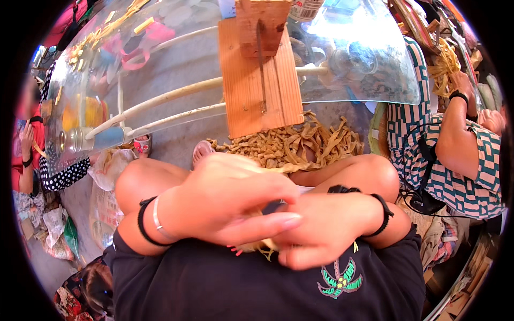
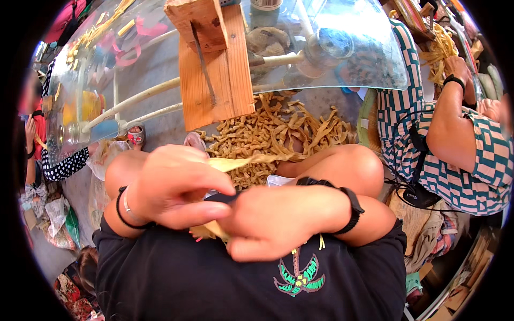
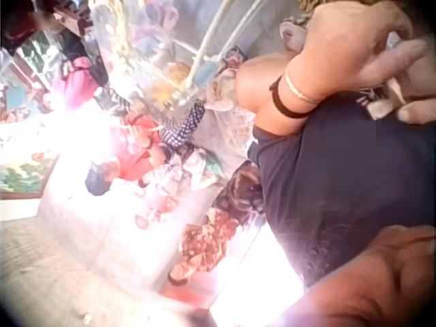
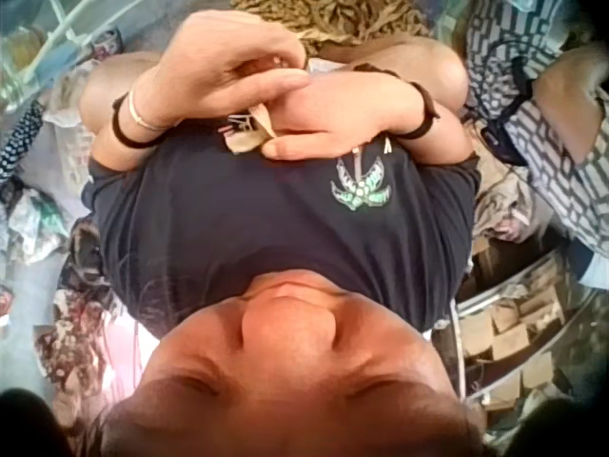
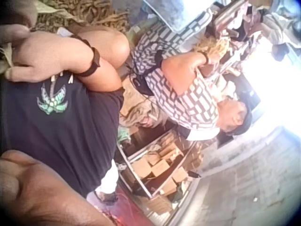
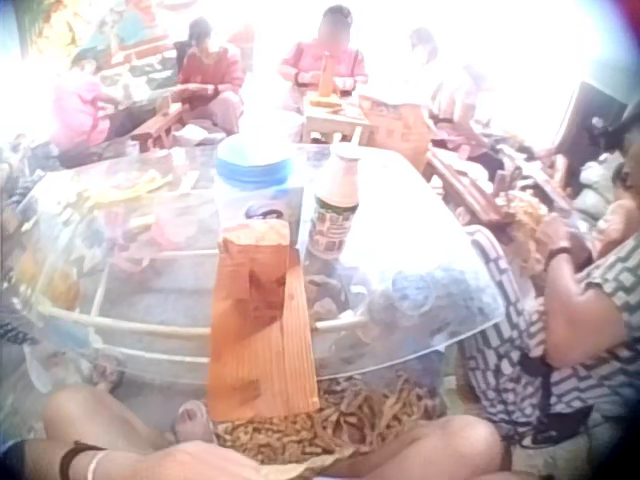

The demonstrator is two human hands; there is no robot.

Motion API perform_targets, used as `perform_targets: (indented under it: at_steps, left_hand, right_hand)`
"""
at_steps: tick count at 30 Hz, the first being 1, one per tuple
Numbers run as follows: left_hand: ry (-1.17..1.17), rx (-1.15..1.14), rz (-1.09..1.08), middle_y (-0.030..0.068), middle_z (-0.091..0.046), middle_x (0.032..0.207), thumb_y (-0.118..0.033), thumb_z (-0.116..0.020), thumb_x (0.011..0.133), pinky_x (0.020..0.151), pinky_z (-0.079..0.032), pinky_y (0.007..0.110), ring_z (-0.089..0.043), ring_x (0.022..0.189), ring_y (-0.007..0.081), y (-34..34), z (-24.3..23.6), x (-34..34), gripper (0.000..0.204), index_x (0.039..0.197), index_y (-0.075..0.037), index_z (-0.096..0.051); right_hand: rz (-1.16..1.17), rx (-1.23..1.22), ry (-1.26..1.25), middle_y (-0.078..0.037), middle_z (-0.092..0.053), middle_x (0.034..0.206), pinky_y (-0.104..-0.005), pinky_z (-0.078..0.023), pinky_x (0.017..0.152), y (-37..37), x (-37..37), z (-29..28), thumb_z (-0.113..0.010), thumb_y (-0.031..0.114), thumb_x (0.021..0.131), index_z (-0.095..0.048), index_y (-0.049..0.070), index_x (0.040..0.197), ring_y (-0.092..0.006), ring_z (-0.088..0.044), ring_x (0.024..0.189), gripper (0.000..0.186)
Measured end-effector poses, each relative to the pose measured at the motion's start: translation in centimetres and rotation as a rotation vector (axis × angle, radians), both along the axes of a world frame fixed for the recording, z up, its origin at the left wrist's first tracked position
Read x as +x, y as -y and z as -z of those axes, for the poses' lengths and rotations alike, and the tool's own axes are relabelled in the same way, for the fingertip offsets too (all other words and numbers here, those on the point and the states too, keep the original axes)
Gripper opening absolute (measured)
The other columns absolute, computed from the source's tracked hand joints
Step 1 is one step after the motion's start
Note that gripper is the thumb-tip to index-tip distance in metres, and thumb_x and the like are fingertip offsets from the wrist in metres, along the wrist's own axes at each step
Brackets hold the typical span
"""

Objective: The person weaves together thin strips of light-colored material by hand, occasionally using a vertical wooden guide to secure the piece.

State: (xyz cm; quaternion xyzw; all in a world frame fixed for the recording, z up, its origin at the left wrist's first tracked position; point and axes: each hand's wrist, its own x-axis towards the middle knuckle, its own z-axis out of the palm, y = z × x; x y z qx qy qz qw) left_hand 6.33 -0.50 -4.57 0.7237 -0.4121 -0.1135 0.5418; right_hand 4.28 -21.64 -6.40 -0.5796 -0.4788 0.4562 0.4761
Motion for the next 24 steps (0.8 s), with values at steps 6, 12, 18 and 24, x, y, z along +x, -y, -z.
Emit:
perform_targets:
  at_steps: [6,12,18,24]
  left_hand:
    - [0.117,-0.135,-0.174,0.0149,-0.064,0.094,-0.029,-0.074,0.085,0.07,-0.05,0.035,-0.061,0.082,0.0264,-0.5,0.7,1.1,0.036,0.104,-0.001,-0.064]
    - [0.084,-0.067,-0.318,0.0097,-0.063,0.074,-0.005,-0.076,0.083,0.055,-0.047,0.03,-0.059,0.06,0.0248,0.1,1.7,-1.4,0.019,0.096,-0.003,-0.063]
    - [0.29,-0.176,0.003,0.0093,-0.06,0.082,-0.007,-0.075,0.08,0.055,-0.045,0.035,-0.058,0.067,0.0237,0.1,2.2,-0.9,0.016,0.088,-0.005,-0.061]
    - [0.185,-0.16,-0.236,0.0132,-0.06,0.096,-0.003,-0.066,0.079,0.077,-0.05,0.038,-0.059,0.084,0.0271,0.7,3.1,0.1,0.026,0.104,-0.003,-0.056]
  right_hand:
    - [0.407,0.076,-0.2,-0.018,-0.054,0.066,-0.0433,-0.043,0.06,0.0,0.5,0.1,-0.04,0.023,0.105,-0.056,0.001,0.08,-0.0362,-0.056,0.064,0.037]
    - [0.867,0.13,0.032,-0.011,-0.054,0.076,-0.0373,-0.043,0.064,-0.1,0.2,0.7,-0.045,0.014,0.103,-0.056,0.001,0.086,-0.0286,-0.053,0.066,0.024]
    - [0.909,0.231,0.0,-0.007,-0.055,0.08,-0.0293,-0.042,0.06,0.1,0.0,0.5,-0.059,0.007,0.096,-0.059,0.001,0.088,-0.015,-0.053,0.069,0.01]
    - [0.884,0.34,0.064,-0.009,-0.061,0.085,-0.0306,-0.046,0.063,0.4,-0.2,1.1,-0.064,0.004,0.093,-0.063,0.001,0.091,-0.0183,-0.058,0.073,0.003]
